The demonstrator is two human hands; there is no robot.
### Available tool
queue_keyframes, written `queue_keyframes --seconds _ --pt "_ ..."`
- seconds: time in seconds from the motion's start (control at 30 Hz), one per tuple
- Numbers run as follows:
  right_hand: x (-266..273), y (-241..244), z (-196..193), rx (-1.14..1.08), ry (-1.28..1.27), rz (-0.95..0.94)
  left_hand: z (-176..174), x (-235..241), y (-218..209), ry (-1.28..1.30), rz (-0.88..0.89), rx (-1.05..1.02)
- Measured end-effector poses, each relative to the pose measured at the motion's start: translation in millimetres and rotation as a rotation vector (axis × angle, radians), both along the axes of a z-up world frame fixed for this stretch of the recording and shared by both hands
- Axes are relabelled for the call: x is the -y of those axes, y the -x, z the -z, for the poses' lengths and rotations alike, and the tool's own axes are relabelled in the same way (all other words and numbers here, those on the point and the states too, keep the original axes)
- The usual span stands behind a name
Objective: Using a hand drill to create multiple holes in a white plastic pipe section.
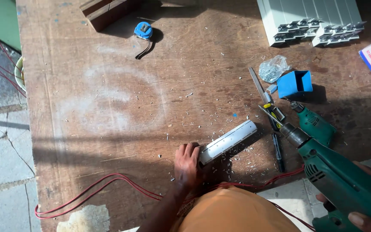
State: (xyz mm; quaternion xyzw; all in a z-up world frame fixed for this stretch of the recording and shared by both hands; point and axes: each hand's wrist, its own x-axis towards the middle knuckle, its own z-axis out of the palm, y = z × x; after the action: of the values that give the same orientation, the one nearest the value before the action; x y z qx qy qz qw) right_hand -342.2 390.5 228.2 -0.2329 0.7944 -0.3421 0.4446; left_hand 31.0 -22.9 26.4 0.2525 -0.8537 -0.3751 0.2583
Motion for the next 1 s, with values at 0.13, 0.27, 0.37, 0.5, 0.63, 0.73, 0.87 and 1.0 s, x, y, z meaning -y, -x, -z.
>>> queue_keyframes --seconds 0.13,0.27,0.37,0.5,0.63,0.73,0.87,1.0 --pt "34.6 -78.8 21.6 0.099 0.083 0.107 -19.4 14.5 -18.5 0.080 0.027 0.148" --pt "27.3 -87.6 30.7 0.131 0.087 0.123 -27.1 15.5 -24.9 0.103 -0.076 0.168" --pt "24.3 -94.8 35.6 0.150 0.084 0.125 -26.6 15.3 -15.2 0.262 -0.108 0.097" --pt "18.6 -106.1 33.5 0.161 0.068 0.125 -50.6 19.2 3.2 0.170 0.115 0.230" --pt "27.6 -125.9 22.8 0.075 0.102 0.231 -42.0 17.5 3.2 0.111 0.174 0.460" --pt "19.1 -116.2 29.7 0.142 0.044 0.266 -22.5 10.5 -2.7 0.085 0.177 0.536" --pt "44.4 -128.6 14.1 0.141 0.093 0.265 28.4 -5.6 -6.4 0.201 0.052 0.401" --pt "60.2 -144.4 4.1 0.114 0.056 0.211 2.9 -2.5 -2.2 0.171 0.018 0.326"
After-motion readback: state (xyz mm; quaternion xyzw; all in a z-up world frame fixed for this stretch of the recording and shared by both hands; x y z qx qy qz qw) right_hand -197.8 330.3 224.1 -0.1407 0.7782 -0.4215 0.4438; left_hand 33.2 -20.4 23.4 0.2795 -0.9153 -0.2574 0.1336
